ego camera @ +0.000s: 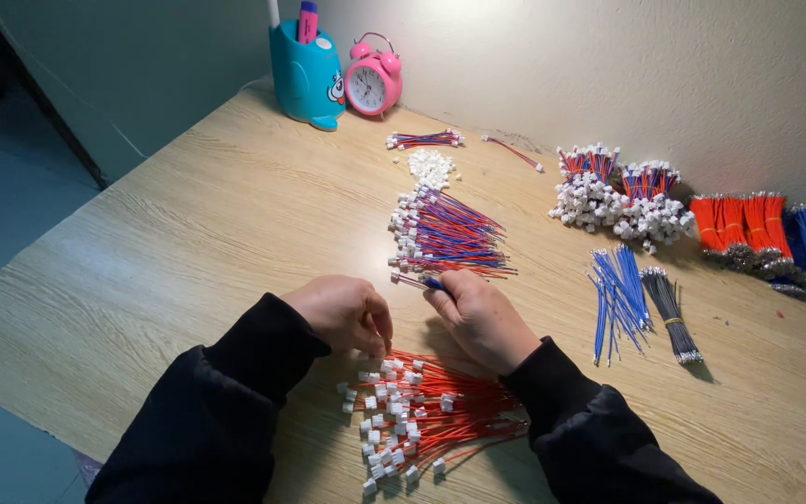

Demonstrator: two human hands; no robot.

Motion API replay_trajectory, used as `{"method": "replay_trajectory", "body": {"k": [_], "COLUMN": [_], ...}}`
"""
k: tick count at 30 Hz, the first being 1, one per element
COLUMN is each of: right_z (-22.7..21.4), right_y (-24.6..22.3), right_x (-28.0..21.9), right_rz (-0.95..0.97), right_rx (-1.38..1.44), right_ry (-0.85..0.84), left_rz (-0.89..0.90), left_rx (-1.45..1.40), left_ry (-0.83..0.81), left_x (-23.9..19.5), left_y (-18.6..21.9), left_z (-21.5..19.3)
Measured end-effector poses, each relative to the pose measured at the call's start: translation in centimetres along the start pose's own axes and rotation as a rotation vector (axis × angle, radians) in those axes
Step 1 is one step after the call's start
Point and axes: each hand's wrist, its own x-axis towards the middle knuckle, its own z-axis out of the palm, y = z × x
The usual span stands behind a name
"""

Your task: The person assembles wire harnesses by inserting red and blue wires into white plastic connectors. They pick up wires from bundles on the table, fit them into the connectors, and place the completed units into a growing pile.

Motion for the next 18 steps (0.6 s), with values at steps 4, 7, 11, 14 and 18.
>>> {"method": "replay_trajectory", "body": {"k": [4,7,11,14,18], "right_z": [0.1,0.0,-0.1,-0.7,-0.4], "right_y": [1.3,1.3,1.3,1.5,4.0], "right_x": [0.5,0.4,0.2,1.0,2.1], "right_rz": [0.08,0.092,0.064,0.044,0.081], "right_rx": [0.085,0.118,0.107,0.109,0.198], "right_ry": [0.025,0.021,0.024,0.045,0.075], "left_rz": [0.008,0.037,0.006,0.022,0.004], "left_rx": [0.033,0.047,-0.046,-0.25,-0.727], "left_ry": [0.061,0.094,0.181,0.301,0.364], "left_x": [0.0,-0.1,0.1,2.0,2.7], "left_y": [0.4,0.9,1.7,0.6,1.0], "left_z": [-0.3,-0.5,-0.3,1.2,1.6]}}
